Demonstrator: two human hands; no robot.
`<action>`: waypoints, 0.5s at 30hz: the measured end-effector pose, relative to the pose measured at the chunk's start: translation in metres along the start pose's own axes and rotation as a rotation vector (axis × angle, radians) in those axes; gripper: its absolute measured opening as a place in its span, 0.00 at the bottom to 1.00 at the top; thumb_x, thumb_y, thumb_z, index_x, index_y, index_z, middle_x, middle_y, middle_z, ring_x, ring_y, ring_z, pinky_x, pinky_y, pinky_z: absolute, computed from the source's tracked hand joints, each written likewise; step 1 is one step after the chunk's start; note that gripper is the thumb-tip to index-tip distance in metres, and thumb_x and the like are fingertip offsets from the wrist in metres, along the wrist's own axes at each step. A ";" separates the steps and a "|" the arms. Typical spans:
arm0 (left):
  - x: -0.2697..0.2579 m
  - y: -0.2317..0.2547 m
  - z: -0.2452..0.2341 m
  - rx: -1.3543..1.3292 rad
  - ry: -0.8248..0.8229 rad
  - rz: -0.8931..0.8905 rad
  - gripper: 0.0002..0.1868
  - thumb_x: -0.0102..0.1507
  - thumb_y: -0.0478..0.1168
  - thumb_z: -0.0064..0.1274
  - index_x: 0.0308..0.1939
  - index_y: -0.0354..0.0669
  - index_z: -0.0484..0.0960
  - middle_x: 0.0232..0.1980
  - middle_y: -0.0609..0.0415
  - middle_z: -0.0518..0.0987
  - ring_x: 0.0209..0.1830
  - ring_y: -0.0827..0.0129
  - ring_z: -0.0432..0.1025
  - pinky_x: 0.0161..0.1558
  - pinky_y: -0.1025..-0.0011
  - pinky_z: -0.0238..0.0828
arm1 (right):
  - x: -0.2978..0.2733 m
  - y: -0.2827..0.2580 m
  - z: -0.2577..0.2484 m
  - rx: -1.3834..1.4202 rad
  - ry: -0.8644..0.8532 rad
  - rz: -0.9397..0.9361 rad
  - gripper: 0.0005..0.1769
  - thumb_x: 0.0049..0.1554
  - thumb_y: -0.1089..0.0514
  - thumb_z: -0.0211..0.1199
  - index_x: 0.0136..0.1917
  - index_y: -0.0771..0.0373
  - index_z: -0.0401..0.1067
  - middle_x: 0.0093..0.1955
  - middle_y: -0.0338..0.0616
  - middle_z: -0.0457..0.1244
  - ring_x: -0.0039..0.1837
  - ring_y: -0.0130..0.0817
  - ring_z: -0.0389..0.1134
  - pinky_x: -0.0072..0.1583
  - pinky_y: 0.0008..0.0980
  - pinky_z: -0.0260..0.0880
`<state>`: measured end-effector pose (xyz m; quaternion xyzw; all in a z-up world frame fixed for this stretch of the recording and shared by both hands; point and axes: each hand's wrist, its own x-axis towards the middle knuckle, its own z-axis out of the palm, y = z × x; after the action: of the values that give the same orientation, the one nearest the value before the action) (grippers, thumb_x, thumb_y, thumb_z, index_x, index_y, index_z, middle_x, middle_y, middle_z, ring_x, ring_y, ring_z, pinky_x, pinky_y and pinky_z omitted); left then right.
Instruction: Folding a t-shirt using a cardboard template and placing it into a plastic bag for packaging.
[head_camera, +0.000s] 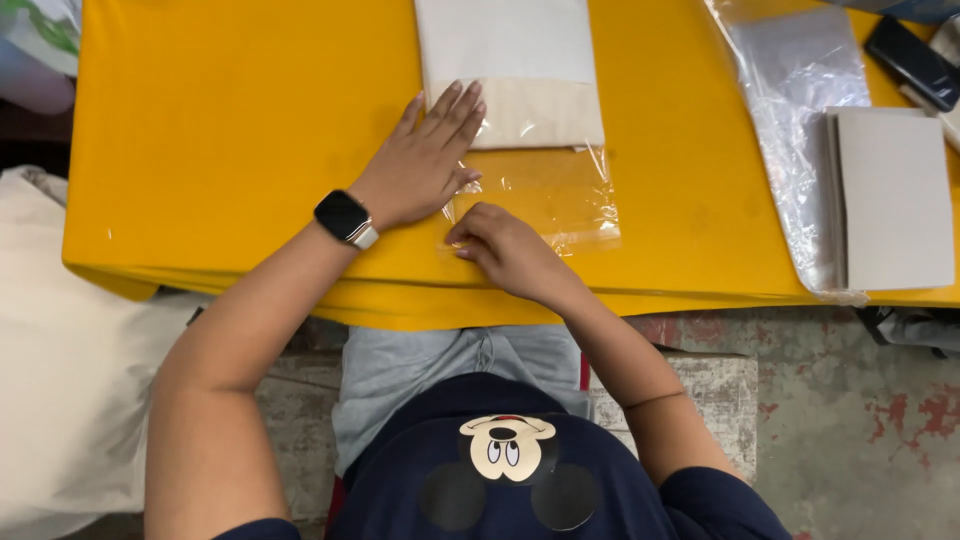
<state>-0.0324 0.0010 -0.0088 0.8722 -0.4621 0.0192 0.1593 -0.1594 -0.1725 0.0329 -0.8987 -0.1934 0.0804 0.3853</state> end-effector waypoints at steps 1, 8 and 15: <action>-0.002 -0.002 0.011 0.022 -0.021 0.014 0.40 0.75 0.56 0.36 0.83 0.41 0.40 0.86 0.49 0.38 0.86 0.57 0.32 0.80 0.50 0.30 | -0.002 -0.006 0.003 0.023 -0.038 0.006 0.07 0.61 0.64 0.57 0.53 0.60 0.72 0.50 0.44 0.66 0.55 0.44 0.68 0.59 0.38 0.65; -0.001 -0.001 0.004 -0.049 -0.092 0.003 0.39 0.75 0.55 0.35 0.83 0.40 0.42 0.86 0.52 0.37 0.85 0.60 0.31 0.79 0.49 0.35 | 0.003 -0.006 0.023 -0.128 0.048 0.044 0.07 0.57 0.62 0.62 0.48 0.50 0.70 0.47 0.32 0.64 0.53 0.34 0.65 0.55 0.39 0.50; 0.000 -0.006 0.014 -0.016 -0.046 0.029 0.38 0.75 0.56 0.36 0.82 0.40 0.45 0.86 0.51 0.40 0.85 0.59 0.35 0.77 0.49 0.39 | -0.010 -0.014 0.022 -0.347 0.094 -0.228 0.05 0.62 0.60 0.55 0.44 0.51 0.68 0.45 0.34 0.60 0.50 0.42 0.58 0.48 0.42 0.47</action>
<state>-0.0293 0.0001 -0.0237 0.8643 -0.4785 -0.0024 0.1550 -0.1793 -0.1533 0.0274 -0.9266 -0.2864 -0.0402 0.2403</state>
